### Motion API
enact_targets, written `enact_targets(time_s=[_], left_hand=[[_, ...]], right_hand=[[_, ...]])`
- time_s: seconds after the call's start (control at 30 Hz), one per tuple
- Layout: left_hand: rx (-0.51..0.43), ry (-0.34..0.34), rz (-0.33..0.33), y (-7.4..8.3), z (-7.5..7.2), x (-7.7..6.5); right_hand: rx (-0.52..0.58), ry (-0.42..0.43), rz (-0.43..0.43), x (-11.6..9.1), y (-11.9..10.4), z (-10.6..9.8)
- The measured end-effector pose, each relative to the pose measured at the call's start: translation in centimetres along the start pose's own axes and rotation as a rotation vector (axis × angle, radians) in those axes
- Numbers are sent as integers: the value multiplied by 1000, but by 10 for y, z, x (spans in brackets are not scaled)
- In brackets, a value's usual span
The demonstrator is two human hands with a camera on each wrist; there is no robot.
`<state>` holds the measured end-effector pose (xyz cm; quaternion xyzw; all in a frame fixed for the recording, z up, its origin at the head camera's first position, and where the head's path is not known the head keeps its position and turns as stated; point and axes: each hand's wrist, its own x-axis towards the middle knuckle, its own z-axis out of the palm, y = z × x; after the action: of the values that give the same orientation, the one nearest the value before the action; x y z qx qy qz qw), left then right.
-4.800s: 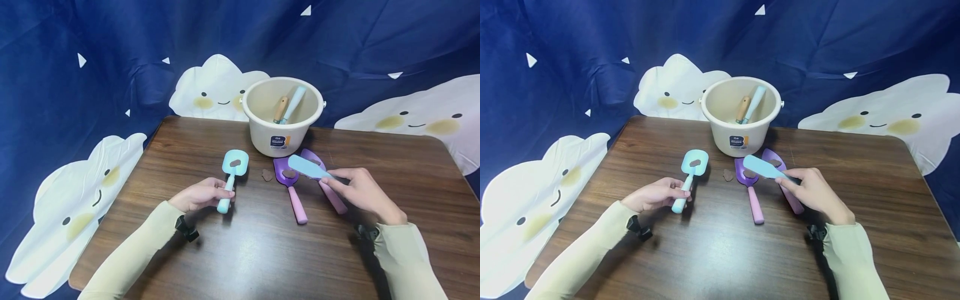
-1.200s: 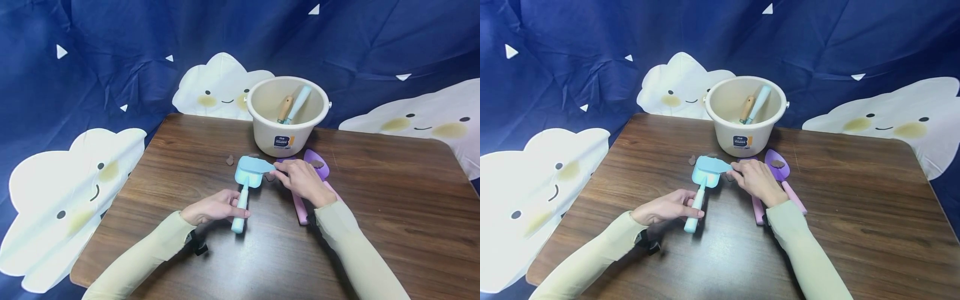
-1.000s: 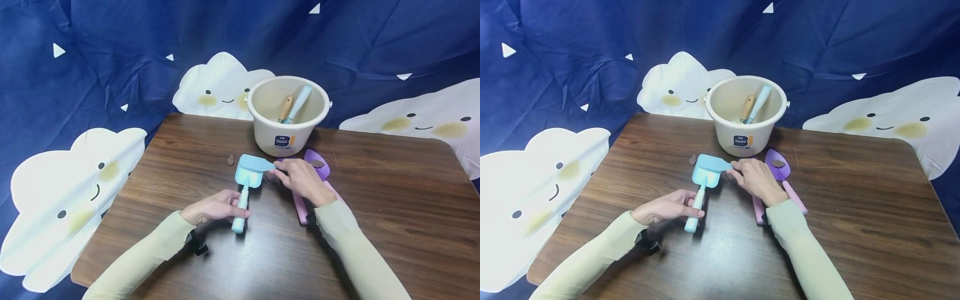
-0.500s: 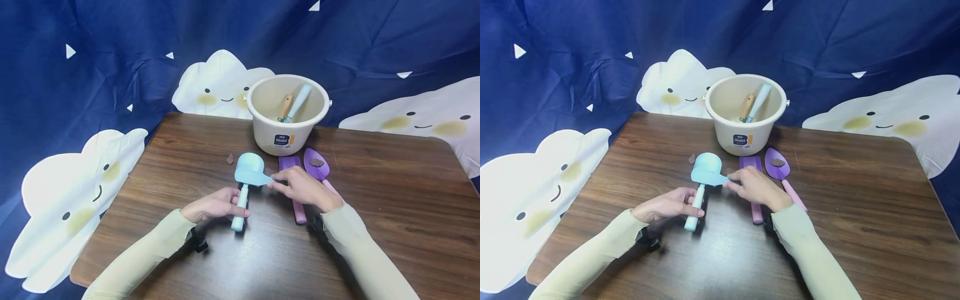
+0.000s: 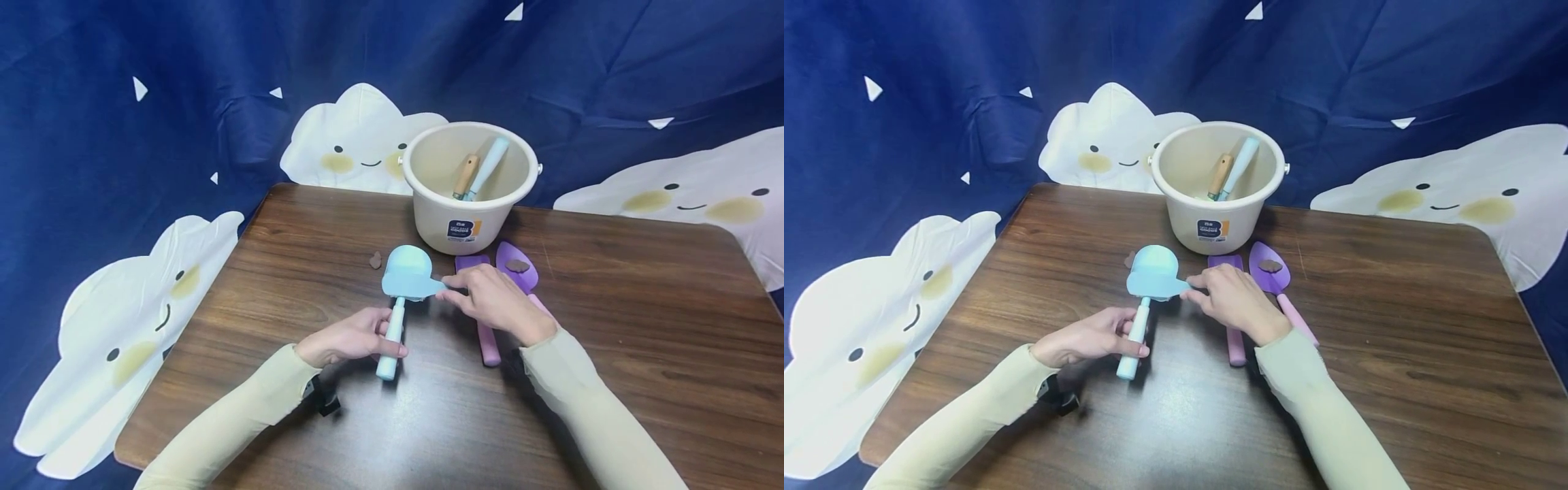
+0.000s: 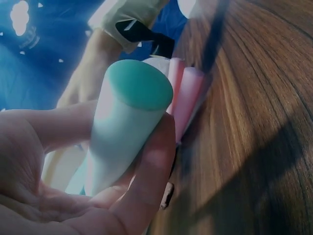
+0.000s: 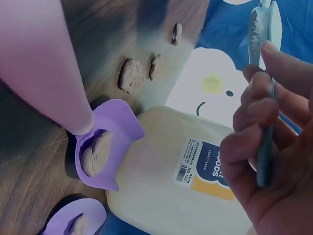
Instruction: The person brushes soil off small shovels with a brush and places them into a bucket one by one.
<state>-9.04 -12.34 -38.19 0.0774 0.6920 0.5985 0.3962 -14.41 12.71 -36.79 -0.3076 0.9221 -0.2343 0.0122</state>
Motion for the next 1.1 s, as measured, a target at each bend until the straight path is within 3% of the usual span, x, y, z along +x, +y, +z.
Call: enact_targets(time_s=[0.33, 0.57, 0.7, 0.83, 1.1], left_hand=[[-53, -13, -19, 4, 2, -4], [-35, -16, -24, 2, 3, -4], [-15, -16, -14, 0, 3, -3], [-12, -5, -10, -2, 2, -1], [-18, -2, -10, -1, -2, 1]], right_hand=[[-118, 200, 22, 2, 4, -4], [-197, 377, -68, 2, 9, 2], [-180, 436, -94, 1, 9, 4], [-101, 390, -102, -2, 8, 3], [70, 128, -122, -9, 4, 1]])
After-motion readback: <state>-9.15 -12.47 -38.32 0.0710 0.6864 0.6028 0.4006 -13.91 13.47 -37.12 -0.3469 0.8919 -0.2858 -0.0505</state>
